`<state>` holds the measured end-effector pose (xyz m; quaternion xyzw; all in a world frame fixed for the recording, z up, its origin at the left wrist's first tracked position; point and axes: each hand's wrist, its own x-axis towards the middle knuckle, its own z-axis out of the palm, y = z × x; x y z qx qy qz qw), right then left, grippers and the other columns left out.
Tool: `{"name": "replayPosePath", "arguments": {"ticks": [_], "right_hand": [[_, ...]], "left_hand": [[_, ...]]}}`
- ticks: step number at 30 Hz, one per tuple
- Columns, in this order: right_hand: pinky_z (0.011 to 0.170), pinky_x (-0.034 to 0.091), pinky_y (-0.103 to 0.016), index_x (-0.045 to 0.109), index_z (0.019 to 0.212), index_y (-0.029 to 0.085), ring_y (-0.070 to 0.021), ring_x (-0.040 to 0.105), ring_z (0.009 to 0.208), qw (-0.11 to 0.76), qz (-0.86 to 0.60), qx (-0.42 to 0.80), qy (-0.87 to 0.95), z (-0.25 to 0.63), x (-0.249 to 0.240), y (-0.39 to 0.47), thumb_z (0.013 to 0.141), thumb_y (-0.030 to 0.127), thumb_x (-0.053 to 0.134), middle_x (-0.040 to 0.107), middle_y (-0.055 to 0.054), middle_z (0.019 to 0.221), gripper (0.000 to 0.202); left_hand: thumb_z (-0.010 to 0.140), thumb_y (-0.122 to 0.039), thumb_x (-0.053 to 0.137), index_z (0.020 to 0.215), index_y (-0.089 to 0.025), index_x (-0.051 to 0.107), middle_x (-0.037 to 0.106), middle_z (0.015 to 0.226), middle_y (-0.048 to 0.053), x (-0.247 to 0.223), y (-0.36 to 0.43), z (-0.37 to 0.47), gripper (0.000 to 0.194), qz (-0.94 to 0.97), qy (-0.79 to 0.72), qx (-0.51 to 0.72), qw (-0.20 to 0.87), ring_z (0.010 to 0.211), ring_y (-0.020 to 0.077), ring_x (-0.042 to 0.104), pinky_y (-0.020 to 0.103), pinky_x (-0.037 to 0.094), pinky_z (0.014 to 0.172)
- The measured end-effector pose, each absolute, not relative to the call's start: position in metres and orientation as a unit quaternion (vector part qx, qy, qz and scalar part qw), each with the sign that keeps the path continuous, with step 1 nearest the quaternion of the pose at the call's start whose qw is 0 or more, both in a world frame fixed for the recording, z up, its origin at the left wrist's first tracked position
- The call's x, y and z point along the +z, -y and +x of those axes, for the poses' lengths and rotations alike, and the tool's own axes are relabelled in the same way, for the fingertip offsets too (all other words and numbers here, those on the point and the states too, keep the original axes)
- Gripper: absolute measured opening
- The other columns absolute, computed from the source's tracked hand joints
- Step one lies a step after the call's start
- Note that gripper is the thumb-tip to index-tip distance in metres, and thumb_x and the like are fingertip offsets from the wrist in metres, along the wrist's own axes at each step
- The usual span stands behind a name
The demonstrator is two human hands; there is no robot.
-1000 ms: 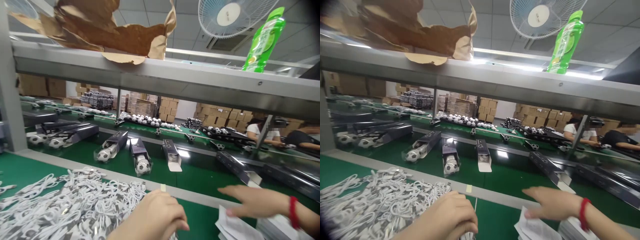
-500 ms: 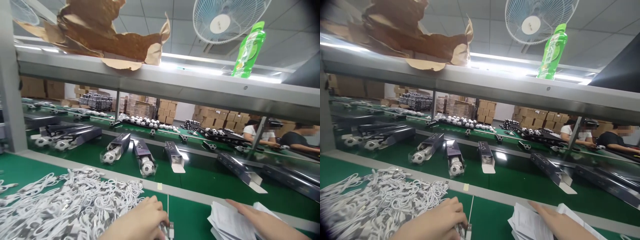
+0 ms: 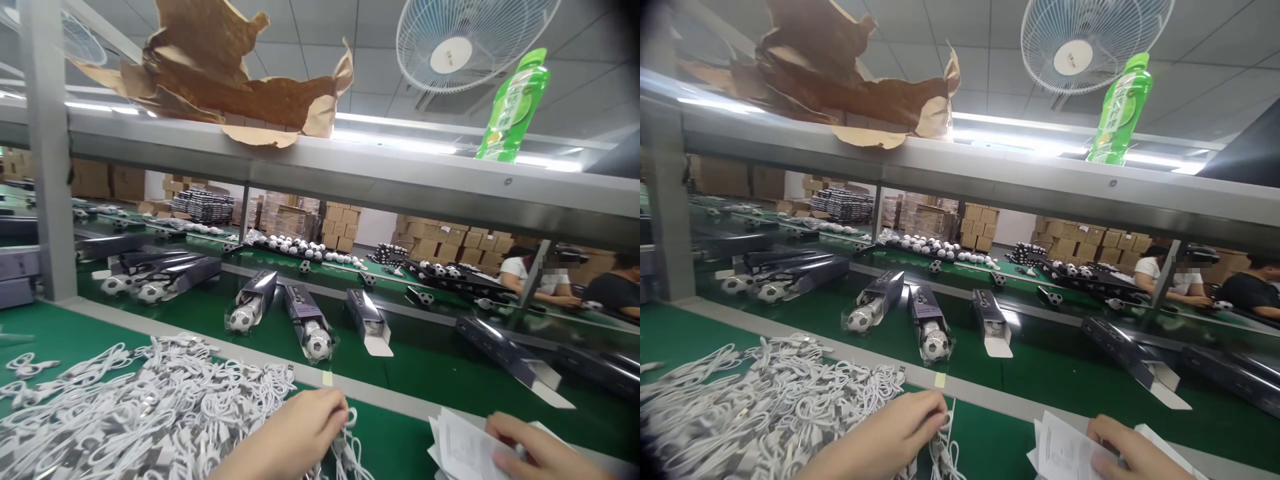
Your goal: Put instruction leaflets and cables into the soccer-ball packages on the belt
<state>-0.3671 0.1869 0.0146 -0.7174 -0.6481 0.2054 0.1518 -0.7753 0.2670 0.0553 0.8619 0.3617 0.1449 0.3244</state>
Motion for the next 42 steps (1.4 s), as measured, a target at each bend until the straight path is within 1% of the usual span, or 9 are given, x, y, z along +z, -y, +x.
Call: {"name": "replayPosePath", "arguments": {"ticks": [4, 8, 12, 16, 19, 25, 31, 35, 42], "right_hand": [[0.087, 0.050, -0.042, 0.067, 0.098, 0.029, -0.0337, 0.062, 0.103, 0.148, -0.750, 0.189, 0.617, -0.351, -0.004, -0.195, 0.072, 0.062, 0.052, 0.068, -0.009, 0.111, 0.045], [0.078, 0.052, -0.038, 0.063, 0.085, 0.029, -0.0287, 0.065, 0.086, 0.143, -0.733, 0.196, 0.635, -0.352, -0.002, -0.203, 0.075, 0.058, 0.051, 0.071, -0.006, 0.093, 0.033], [0.065, 0.049, -0.031, 0.055, 0.078, 0.027, -0.0219, 0.060, 0.069, 0.190, -0.687, 0.204, 0.671, -0.356, 0.023, -0.219, 0.078, 0.053, 0.051, 0.063, -0.002, 0.072, 0.027], [0.076, 0.051, -0.032, 0.058, 0.098, 0.024, -0.0244, 0.062, 0.085, 0.282, -0.662, 0.208, 0.663, -0.372, 0.053, -0.235, 0.080, 0.058, 0.051, 0.064, -0.005, 0.084, 0.039], [0.085, 0.050, -0.034, 0.061, 0.104, 0.025, -0.0267, 0.061, 0.097, 0.306, -0.658, 0.177, 0.665, -0.396, 0.070, -0.240, 0.082, 0.060, 0.050, 0.066, -0.008, 0.099, 0.042], [0.077, 0.052, -0.036, 0.067, 0.101, 0.029, -0.0246, 0.062, 0.091, 0.264, -0.575, -0.021, 0.774, -0.448, 0.082, -0.244, 0.092, 0.048, 0.041, 0.065, -0.008, 0.102, 0.033], [0.068, 0.052, -0.033, 0.067, 0.101, 0.027, -0.0219, 0.062, 0.084, 0.284, -0.521, -0.058, 0.803, -0.492, 0.089, -0.268, 0.095, 0.041, 0.038, 0.065, -0.007, 0.093, 0.033], [0.066, 0.050, -0.032, 0.066, 0.100, 0.027, -0.0212, 0.062, 0.079, 0.284, -0.511, -0.079, 0.807, -0.504, 0.086, -0.281, 0.096, 0.039, 0.037, 0.065, -0.007, 0.089, 0.033], [0.066, 0.049, -0.030, 0.064, 0.101, 0.027, -0.0193, 0.063, 0.076, 0.275, -0.541, -0.063, 0.792, -0.486, 0.079, -0.279, 0.096, 0.037, 0.036, 0.064, -0.005, 0.093, 0.030]], "left_hand": [[0.093, -0.055, 0.028, 0.091, -0.023, 0.051, 0.062, 0.091, 0.002, 0.051, -0.277, -0.774, 0.040, 0.789, -0.378, 0.207, 0.438, 0.077, 0.0165, 0.056, 0.027, 0.041, 0.066], [0.092, -0.050, 0.037, 0.093, -0.021, 0.049, 0.066, 0.087, 0.001, 0.047, -0.286, -0.775, 0.031, 0.746, -0.374, 0.272, 0.479, 0.082, 0.0162, 0.062, 0.027, 0.045, 0.075], [0.093, -0.039, 0.039, 0.104, -0.022, 0.053, 0.068, 0.090, 0.002, 0.059, -0.308, -0.774, 0.025, 0.800, -0.419, 0.260, 0.342, 0.083, 0.0188, 0.062, 0.028, 0.043, 0.071], [0.092, -0.025, 0.043, 0.097, -0.020, 0.065, 0.067, 0.099, 0.008, 0.072, -0.357, -0.759, 0.024, 0.900, -0.386, 0.190, 0.068, 0.095, 0.0234, 0.058, 0.033, 0.038, 0.080], [0.090, -0.019, 0.047, 0.092, -0.021, 0.068, 0.066, 0.104, 0.008, 0.066, -0.393, -0.742, 0.022, 0.927, -0.334, 0.171, -0.019, 0.107, 0.0250, 0.052, 0.040, 0.033, 0.091], [0.085, -0.013, 0.048, 0.094, -0.020, 0.070, 0.067, 0.096, 0.009, 0.041, -0.415, -0.723, 0.025, 0.929, -0.323, 0.179, -0.016, 0.097, 0.0246, 0.057, 0.037, 0.039, 0.084], [0.080, -0.006, 0.044, 0.098, -0.024, 0.070, 0.070, 0.099, 0.002, 0.030, -0.408, -0.715, 0.036, 0.945, -0.267, 0.188, 0.014, 0.091, 0.0176, 0.062, 0.027, 0.043, 0.082], [0.084, -0.009, 0.046, 0.093, -0.027, 0.071, 0.069, 0.101, 0.002, 0.027, -0.410, -0.707, 0.032, 0.939, -0.281, 0.197, 0.002, 0.104, 0.0196, 0.055, 0.038, 0.031, 0.100], [0.079, -0.005, 0.046, 0.104, -0.027, 0.068, 0.069, 0.094, 0.009, 0.030, -0.408, -0.696, 0.040, 0.937, -0.311, 0.158, 0.009, 0.099, 0.0238, 0.055, 0.045, 0.030, 0.092]]}}
